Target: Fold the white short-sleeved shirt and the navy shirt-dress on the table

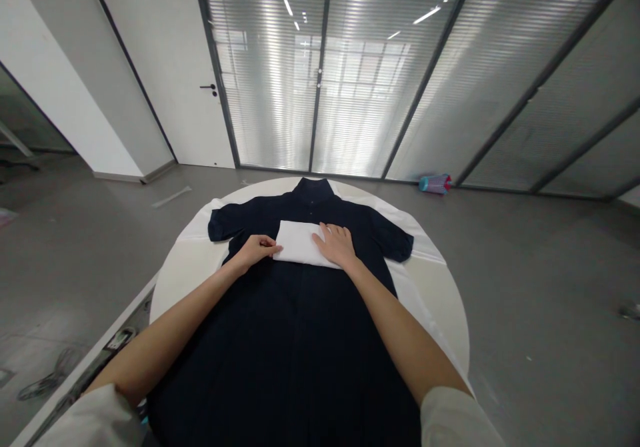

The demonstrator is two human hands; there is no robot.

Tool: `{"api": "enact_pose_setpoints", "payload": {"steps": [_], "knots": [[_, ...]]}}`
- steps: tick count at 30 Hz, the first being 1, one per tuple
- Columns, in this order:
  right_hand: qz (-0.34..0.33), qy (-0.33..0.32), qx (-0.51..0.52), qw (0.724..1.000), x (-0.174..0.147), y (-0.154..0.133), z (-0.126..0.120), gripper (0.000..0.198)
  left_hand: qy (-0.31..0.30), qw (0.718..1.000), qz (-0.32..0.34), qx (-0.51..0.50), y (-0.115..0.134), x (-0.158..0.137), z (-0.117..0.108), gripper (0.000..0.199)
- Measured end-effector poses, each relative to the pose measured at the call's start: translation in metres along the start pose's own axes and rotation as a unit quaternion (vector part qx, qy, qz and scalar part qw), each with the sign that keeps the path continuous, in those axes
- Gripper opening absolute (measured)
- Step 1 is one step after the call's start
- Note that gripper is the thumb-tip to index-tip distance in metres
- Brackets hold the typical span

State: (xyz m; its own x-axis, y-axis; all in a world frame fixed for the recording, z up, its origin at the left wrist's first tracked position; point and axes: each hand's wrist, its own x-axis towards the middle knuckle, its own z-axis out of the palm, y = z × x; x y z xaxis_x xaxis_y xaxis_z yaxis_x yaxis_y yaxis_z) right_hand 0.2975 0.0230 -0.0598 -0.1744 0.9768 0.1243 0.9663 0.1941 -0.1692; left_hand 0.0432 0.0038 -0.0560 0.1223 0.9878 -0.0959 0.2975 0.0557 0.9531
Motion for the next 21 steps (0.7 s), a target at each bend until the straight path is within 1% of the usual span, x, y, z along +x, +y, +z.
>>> {"api": "enact_pose_setpoints", "payload": {"steps": [2,5,7,8,9,11,12,13,15,17,19,21], "knots": [[-0.002,-0.004,0.0,1.0,0.001,0.0,-0.004,0.062,-0.005,0.999,0.01,0.051,0.002,0.0,0.002,0.046],[-0.001,-0.008,-0.018,1.0,0.009,-0.005,-0.017,0.059,-0.011,0.996,0.023,0.087,0.003,-0.001,0.005,0.049],[-0.031,0.003,-0.025,0.999,0.02,-0.016,-0.028,0.053,-0.016,0.995,0.024,0.098,0.001,0.0,0.005,0.05],[-0.068,0.003,-0.021,0.997,0.026,-0.025,-0.033,0.048,-0.019,0.994,0.025,0.102,0.0,0.0,0.005,0.051],[-0.122,-0.005,-0.013,0.992,0.033,-0.036,-0.037,0.043,-0.021,0.994,0.028,0.103,-0.002,0.0,0.006,0.051],[-0.242,-0.047,-0.004,0.969,0.047,-0.06,-0.042,0.04,-0.019,0.994,0.042,0.096,-0.005,0.0,0.006,0.051],[-0.288,-0.071,-0.009,0.955,0.053,-0.073,-0.043,0.04,-0.014,0.994,0.051,0.091,-0.006,0.0,0.006,0.05],[-0.319,-0.091,-0.021,0.943,0.058,-0.084,-0.043,0.038,-0.007,0.994,0.059,0.088,-0.008,-0.001,0.006,0.05],[-0.34,-0.119,-0.053,0.931,0.065,-0.1,-0.039,0.033,0.014,0.993,0.076,0.091,-0.01,-0.003,0.007,0.049],[-0.34,-0.126,-0.074,0.929,0.069,-0.108,-0.035,0.03,0.039,0.989,0.09,0.111,-0.011,-0.004,0.008,0.047],[-0.341,-0.115,-0.078,0.93,0.07,-0.108,-0.03,0.029,0.059,0.983,0.1,0.139,-0.012,-0.004,0.008,0.046],[-0.342,-0.1,-0.068,0.932,0.07,-0.104,-0.027,0.029,0.064,0.979,0.106,0.162,-0.013,-0.004,0.007,0.045]]}}
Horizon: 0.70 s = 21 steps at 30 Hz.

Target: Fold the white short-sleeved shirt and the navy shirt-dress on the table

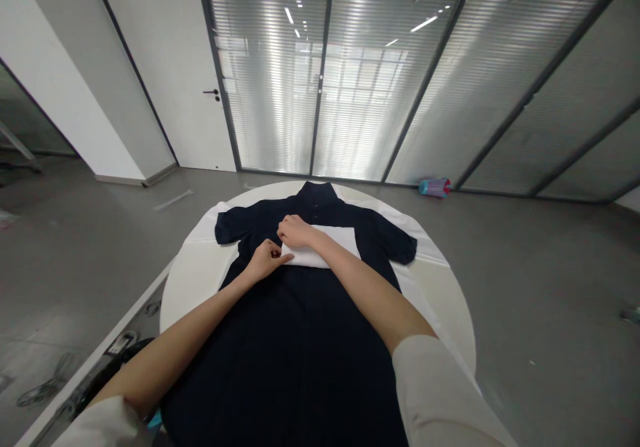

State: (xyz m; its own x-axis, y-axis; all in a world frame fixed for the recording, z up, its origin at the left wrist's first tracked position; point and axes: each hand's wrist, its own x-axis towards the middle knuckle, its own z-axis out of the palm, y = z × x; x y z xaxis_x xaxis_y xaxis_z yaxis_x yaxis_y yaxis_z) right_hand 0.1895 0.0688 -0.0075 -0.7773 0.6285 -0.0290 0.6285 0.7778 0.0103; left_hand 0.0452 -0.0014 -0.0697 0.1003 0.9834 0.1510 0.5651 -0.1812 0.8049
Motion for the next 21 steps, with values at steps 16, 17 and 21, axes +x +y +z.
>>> {"api": "enact_pose_setpoints", "payload": {"steps": [16,17,21], "knots": [[0.047,0.182,0.093,0.978,-0.009,0.008,0.035,0.025,-0.091,0.995,0.035,-0.029,-0.007,0.006,-0.005,0.05],[0.045,0.189,0.098,0.976,-0.01,0.008,0.034,0.025,-0.095,0.994,0.036,-0.028,-0.006,0.005,-0.006,0.049],[0.032,0.199,0.116,0.973,-0.012,0.009,0.029,0.025,-0.101,0.994,0.046,-0.003,-0.001,0.001,-0.011,0.043]]}}
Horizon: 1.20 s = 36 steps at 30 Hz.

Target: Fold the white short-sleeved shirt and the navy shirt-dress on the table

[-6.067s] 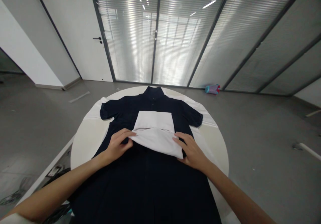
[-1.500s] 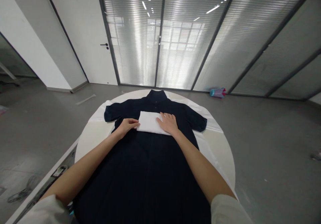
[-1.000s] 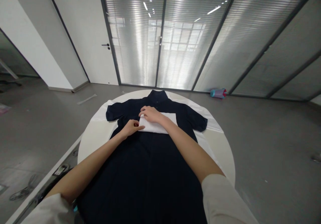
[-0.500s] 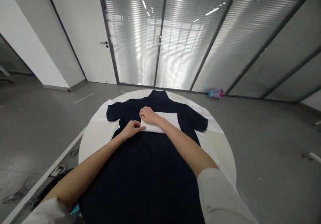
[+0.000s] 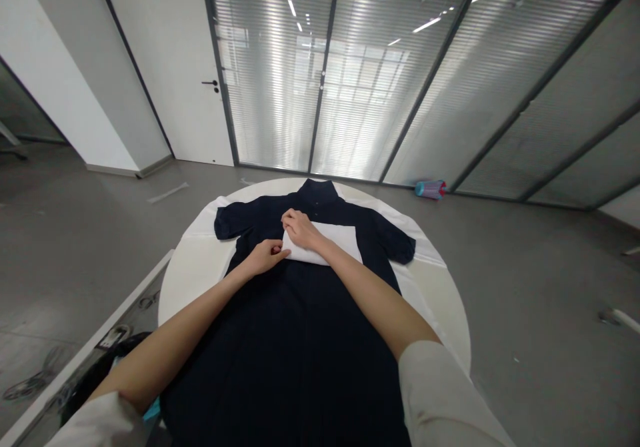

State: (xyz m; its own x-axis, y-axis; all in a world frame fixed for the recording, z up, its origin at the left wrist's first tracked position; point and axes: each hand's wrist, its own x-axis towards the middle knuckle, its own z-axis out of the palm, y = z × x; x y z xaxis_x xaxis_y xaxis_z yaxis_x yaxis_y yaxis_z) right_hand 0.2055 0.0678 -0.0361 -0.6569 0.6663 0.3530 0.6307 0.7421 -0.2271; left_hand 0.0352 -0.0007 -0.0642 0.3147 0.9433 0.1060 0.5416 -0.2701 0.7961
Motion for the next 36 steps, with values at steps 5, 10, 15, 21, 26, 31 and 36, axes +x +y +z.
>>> {"api": "enact_pose_setpoints", "payload": {"steps": [5,10,15,21,26,31,36], "knots": [[-0.012,-0.018,-0.018,1.0,0.001,-0.002,-0.004,0.026,0.019,0.998,0.014,-0.061,0.002,-0.001,0.001,0.037],[-0.003,-0.02,-0.065,0.998,0.002,-0.005,-0.009,0.028,0.043,0.971,-0.065,-0.224,0.003,-0.001,0.004,0.041],[-0.005,-0.035,-0.122,0.992,0.003,-0.011,-0.008,0.027,0.028,0.981,-0.122,-0.151,0.005,-0.001,0.002,0.046],[0.01,-0.077,-0.115,0.99,0.001,-0.009,0.0,0.029,0.05,0.997,-0.052,-0.013,0.005,-0.003,0.006,0.038],[0.023,-0.061,-0.082,0.995,0.002,-0.003,0.001,0.029,0.068,0.995,-0.06,-0.029,0.004,-0.004,0.004,0.038],[0.021,-0.055,-0.076,0.995,0.002,-0.004,-0.001,0.028,0.04,0.985,-0.094,-0.142,0.006,-0.003,-0.001,0.047],[0.009,-0.055,-0.1,0.993,0.0,-0.006,0.0,0.027,0.001,0.989,-0.103,-0.11,0.007,-0.003,-0.004,0.048]]}}
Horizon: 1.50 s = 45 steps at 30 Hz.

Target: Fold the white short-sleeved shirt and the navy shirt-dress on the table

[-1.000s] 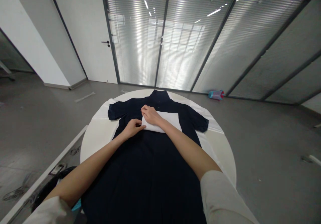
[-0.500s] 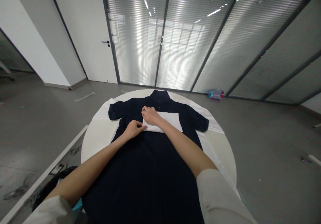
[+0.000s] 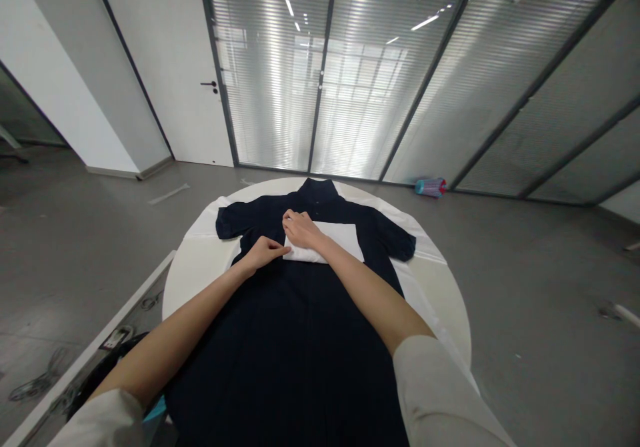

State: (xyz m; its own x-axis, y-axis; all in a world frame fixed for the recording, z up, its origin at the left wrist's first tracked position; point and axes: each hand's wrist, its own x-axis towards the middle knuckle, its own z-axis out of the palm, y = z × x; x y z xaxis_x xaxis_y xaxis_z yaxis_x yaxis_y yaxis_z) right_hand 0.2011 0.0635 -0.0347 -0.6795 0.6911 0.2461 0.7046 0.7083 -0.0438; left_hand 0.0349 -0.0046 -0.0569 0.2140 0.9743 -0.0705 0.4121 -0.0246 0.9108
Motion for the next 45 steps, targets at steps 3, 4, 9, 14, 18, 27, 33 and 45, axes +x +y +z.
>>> {"api": "enact_pose_setpoints", "payload": {"steps": [3,4,9,14,18,27,33,45], "knots": [[0.003,0.002,-0.012,1.0,0.0,0.001,0.0,0.027,-0.01,0.999,0.035,-0.035,-0.002,0.001,0.001,0.043],[0.003,0.002,-0.013,1.0,0.0,0.002,0.001,0.028,-0.002,0.998,0.04,-0.052,-0.002,0.002,0.002,0.044],[0.001,-0.011,-0.022,1.0,0.0,0.002,0.007,0.027,0.059,0.995,0.025,-0.078,-0.006,0.006,0.008,0.066],[0.038,-0.013,0.033,0.999,0.002,0.005,0.01,0.022,0.086,0.992,0.076,0.054,-0.008,0.008,0.02,0.054],[0.153,0.108,0.128,0.974,-0.018,0.033,-0.009,0.026,0.15,0.976,0.114,0.111,-0.012,0.013,0.018,0.043],[0.439,0.018,0.151,0.886,-0.159,0.085,-0.054,0.022,0.09,0.924,0.263,0.262,0.023,0.056,0.033,0.046],[0.421,0.035,0.223,0.878,-0.189,0.071,-0.035,0.018,-0.052,0.903,0.241,0.352,0.027,0.078,0.068,0.054],[0.418,0.134,0.377,0.816,-0.199,0.07,-0.023,0.018,-0.208,0.805,0.461,0.31,0.094,0.107,0.116,0.035]]}}
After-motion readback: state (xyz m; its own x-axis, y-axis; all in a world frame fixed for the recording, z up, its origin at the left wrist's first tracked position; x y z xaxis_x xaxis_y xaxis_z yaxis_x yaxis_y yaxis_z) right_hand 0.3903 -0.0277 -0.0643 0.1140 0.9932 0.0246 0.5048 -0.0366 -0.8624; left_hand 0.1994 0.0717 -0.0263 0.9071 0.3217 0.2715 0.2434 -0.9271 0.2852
